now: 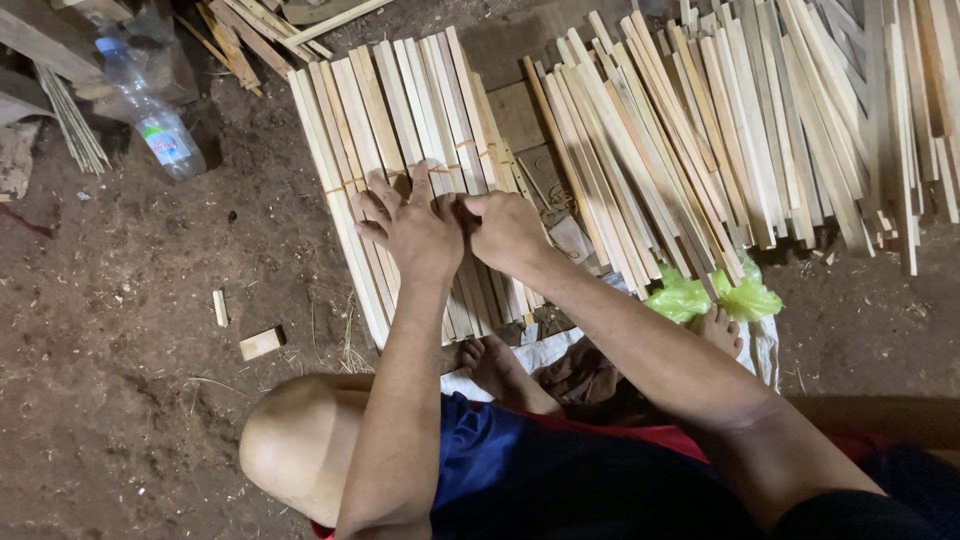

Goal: The person is organizing and binding thin wooden slats into bundles using rubber bands.

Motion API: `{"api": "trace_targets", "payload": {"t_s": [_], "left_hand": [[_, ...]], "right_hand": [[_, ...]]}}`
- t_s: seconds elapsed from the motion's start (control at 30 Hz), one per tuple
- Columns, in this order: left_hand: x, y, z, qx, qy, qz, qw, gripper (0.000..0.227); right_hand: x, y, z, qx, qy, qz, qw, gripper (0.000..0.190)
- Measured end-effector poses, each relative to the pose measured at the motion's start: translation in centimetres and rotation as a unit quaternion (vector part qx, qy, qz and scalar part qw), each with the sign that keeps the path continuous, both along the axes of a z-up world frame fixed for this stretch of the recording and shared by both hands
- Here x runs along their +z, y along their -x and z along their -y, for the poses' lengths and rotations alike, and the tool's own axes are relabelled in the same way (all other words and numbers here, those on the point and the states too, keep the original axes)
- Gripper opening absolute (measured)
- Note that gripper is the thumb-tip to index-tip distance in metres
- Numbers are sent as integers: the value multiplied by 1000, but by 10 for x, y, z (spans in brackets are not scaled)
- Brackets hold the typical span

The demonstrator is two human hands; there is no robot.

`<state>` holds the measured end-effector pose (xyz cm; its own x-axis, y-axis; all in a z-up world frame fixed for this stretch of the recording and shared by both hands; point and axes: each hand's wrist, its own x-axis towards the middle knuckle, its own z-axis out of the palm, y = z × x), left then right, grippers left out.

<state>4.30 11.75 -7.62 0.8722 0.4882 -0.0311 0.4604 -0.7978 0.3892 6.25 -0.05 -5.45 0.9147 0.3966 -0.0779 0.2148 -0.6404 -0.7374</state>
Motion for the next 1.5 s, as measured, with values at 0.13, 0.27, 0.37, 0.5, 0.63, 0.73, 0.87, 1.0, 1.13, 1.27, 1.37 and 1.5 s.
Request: {"api": "trace_targets", "payload": {"t_s": [0.13, 0.27, 0.37, 0.5, 0.63, 0.73, 0.87, 1.0, 1.13, 1.27, 1.37, 1.5], "left_hand": [[3, 0, 1, 1, 9, -11, 1000, 57], [-16, -8, -1, -10, -21, 71, 997, 61], [-6, 0, 16, -64, 12, 202, 977, 58], [30, 11, 63, -167, 175, 328, 913, 43], [41, 23, 104, -208, 273, 189, 920, 41], [20, 20, 127, -202, 340, 26, 918, 42], [7, 3, 143, -211, 319, -29, 923, 41], [26, -7, 152, -209, 335, -73, 916, 42], [17, -2, 157, -192, 354, -81, 912, 41], [6, 5, 152, -166, 371, -87, 909, 36], [5, 2, 150, -146, 390, -81, 905, 36], [6, -2, 146, -140, 404, -73, 901, 36]], "right_hand": [[-4, 1, 1, 6, 20, 15, 1000, 12], [-35, -12, 14, 17, -55, 14, 998, 24], [-11, -13, 44, -8, -124, -23, 992, 27], [5, -25, 109, -41, -128, -30, 991, 27], [-78, -51, 194, -124, -79, 22, 989, 21], [-132, -57, 252, -192, 113, 19, 975, 18], [-158, -58, 279, -283, 156, -22, 946, 18], [-112, -40, 259, -256, 185, -66, 946, 20], [-153, -52, 260, -247, 270, -66, 928, 20], [-158, -54, 254, -246, 271, -68, 928, 18], [-162, -55, 260, -246, 250, -76, 934, 16], [-156, -52, 256, -249, 207, -92, 942, 17]]}}
